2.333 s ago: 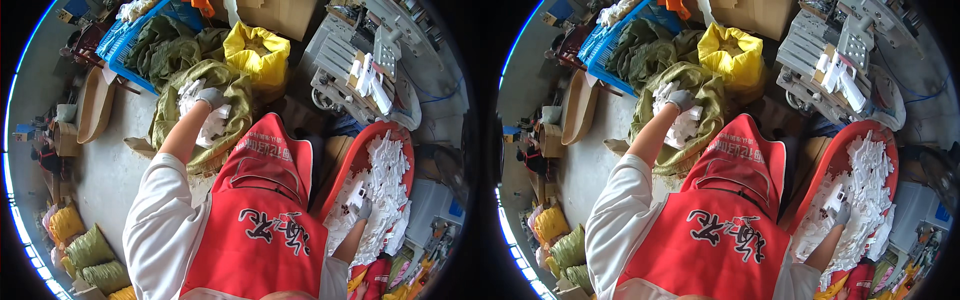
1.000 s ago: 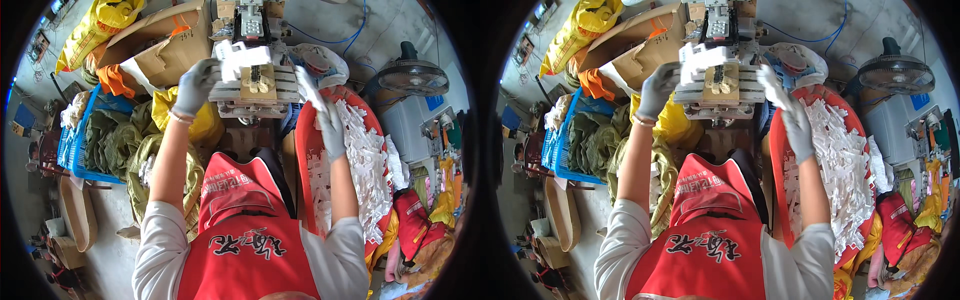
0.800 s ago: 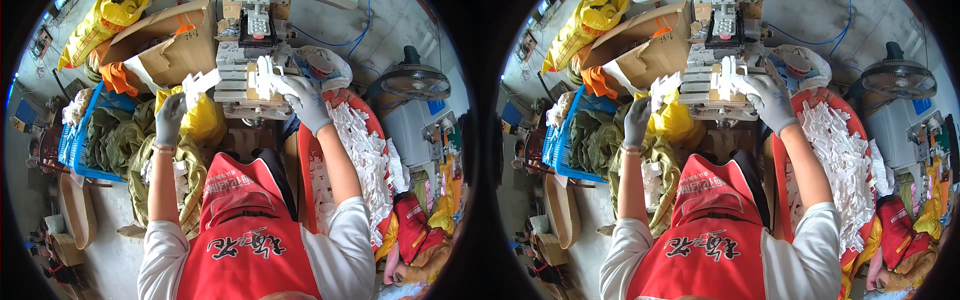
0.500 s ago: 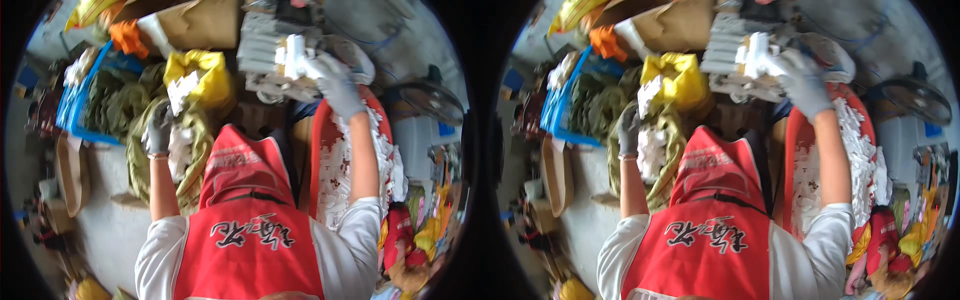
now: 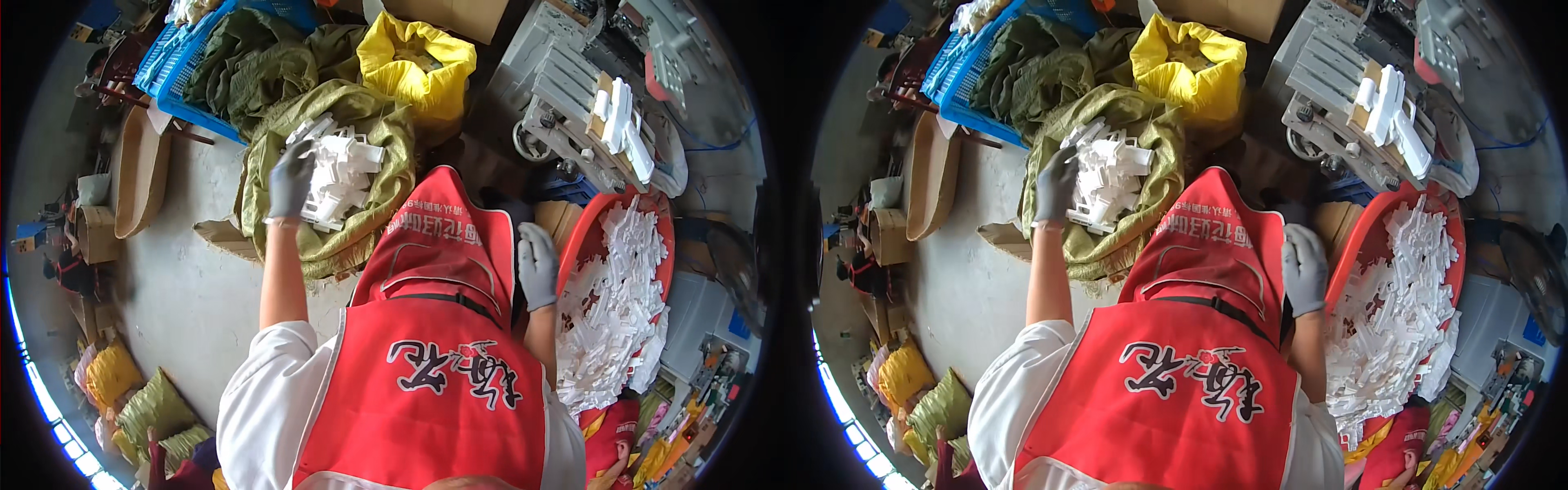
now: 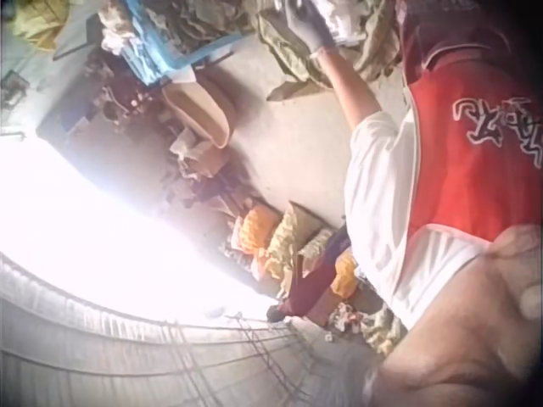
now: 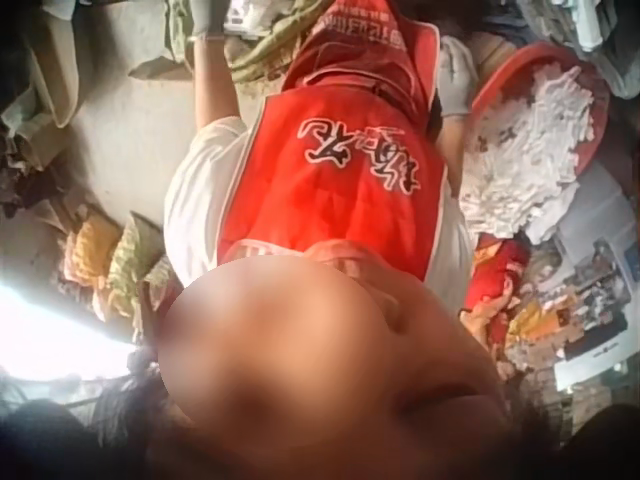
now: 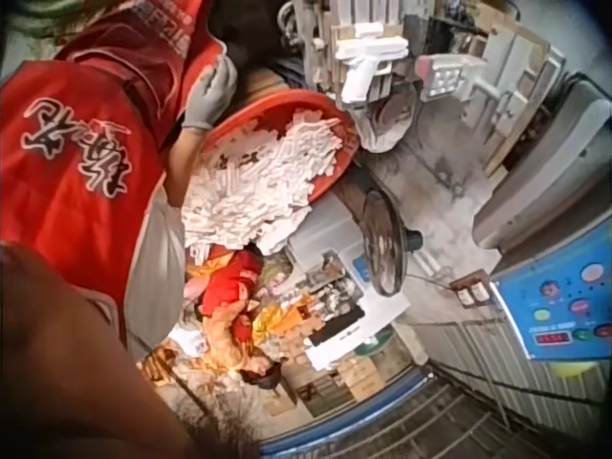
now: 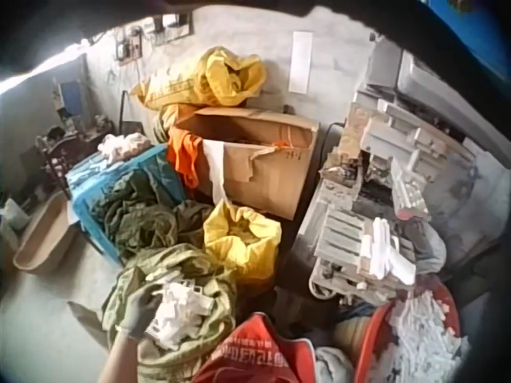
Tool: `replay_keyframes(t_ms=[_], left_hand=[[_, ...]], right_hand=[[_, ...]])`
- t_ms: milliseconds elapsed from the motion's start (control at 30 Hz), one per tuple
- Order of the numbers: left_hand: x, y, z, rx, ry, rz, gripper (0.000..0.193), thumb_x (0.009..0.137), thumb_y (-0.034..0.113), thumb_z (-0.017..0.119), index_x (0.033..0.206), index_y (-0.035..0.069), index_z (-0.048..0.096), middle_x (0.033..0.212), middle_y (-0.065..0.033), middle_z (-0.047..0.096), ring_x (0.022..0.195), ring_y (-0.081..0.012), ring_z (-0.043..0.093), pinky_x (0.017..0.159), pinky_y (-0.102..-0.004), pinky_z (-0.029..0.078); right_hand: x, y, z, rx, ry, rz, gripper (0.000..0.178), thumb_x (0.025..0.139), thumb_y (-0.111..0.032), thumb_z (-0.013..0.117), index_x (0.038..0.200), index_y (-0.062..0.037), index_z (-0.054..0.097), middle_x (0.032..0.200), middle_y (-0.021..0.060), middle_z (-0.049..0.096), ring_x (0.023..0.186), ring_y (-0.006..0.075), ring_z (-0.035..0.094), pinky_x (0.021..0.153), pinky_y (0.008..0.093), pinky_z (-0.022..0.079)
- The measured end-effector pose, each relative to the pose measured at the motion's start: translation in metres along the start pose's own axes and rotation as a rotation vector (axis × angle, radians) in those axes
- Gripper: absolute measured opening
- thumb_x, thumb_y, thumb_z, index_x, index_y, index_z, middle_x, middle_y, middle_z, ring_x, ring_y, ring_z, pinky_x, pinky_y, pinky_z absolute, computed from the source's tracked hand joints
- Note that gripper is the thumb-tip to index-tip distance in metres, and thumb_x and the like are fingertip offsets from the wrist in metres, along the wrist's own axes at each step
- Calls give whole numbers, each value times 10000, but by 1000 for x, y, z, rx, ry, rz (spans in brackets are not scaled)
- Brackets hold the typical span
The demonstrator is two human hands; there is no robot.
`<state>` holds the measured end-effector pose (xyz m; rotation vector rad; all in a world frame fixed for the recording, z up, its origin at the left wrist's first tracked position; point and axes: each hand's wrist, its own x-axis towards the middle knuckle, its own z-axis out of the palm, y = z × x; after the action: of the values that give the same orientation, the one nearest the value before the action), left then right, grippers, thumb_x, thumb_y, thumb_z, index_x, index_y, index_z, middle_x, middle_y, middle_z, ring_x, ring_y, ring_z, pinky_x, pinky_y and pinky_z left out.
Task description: Operating an industrial machine to assemble or process white plastic components in a workshop.
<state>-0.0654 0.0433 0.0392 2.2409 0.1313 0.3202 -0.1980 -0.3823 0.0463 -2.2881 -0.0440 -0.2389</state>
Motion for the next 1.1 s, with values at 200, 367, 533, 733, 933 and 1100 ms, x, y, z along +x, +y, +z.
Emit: replay_keyframes(t_ms=[200, 367, 533, 733, 933, 1100], left_hand=[[54, -25, 120, 155, -517, -210, 404, 857, 296, 586, 1216, 115, 550, 790, -114, 669, 622, -163, 627, 610, -333, 495], [86, -148, 157, 156, -547, -16, 510, 705, 435, 693, 1094, 112, 626, 855, -170, 681, 798, -346, 647, 700, -426, 490], [95, -47, 152, 518, -487, 179, 296, 771, 267, 568, 995, 106, 676, 938, -206, 651, 894, -378, 623, 771, -416, 484], [87, 17, 124, 311, -447, 17, 214, 833, 252, 567, 941, 108, 684, 789, -187, 658, 724, -357, 623, 653, -419, 471], [63, 22, 126, 701, -402, 221, 274, 870, 371, 487, 963, 191, 673, 829, -209, 644, 798, -425, 603, 692, -492, 473], [37, 45, 104, 139, -578, -167, 194, 920, 230, 554, 915, 65, 657, 583, -32, 576, 399, -48, 427, 387, -207, 339]], right_hand=[[-44, 8, -5, -103, 2, 86, 206, 861, -78, 547, 1043, -13, 617, 1040, 151, 618, 978, 313, 589, 875, 374, 466], [-97, 29, -39, -258, 39, 244, 205, 869, -164, 550, 1026, -56, 628, 1019, 135, 630, 944, 323, 596, 833, 400, 478], [-174, 45, -49, -315, 86, 582, 233, 881, -231, 525, 1038, -87, 619, 990, 157, 631, 927, 341, 599, 819, 424, 473], [-218, 114, -74, -234, 293, 880, 256, 909, -241, 506, 1051, -67, 629, 1058, 157, 624, 971, 326, 600, 832, 407, 477], [-157, 203, -96, -430, -77, 1126, 372, 895, -281, 502, 1223, -110, 547, 1148, 186, 586, 1035, 358, 579, 903, 440, 451], [-117, 283, -98, -714, -31, 887, 490, 864, -230, 503, 1344, -159, 434, 1384, 162, 419, 1153, 386, 503, 975, 446, 417]])
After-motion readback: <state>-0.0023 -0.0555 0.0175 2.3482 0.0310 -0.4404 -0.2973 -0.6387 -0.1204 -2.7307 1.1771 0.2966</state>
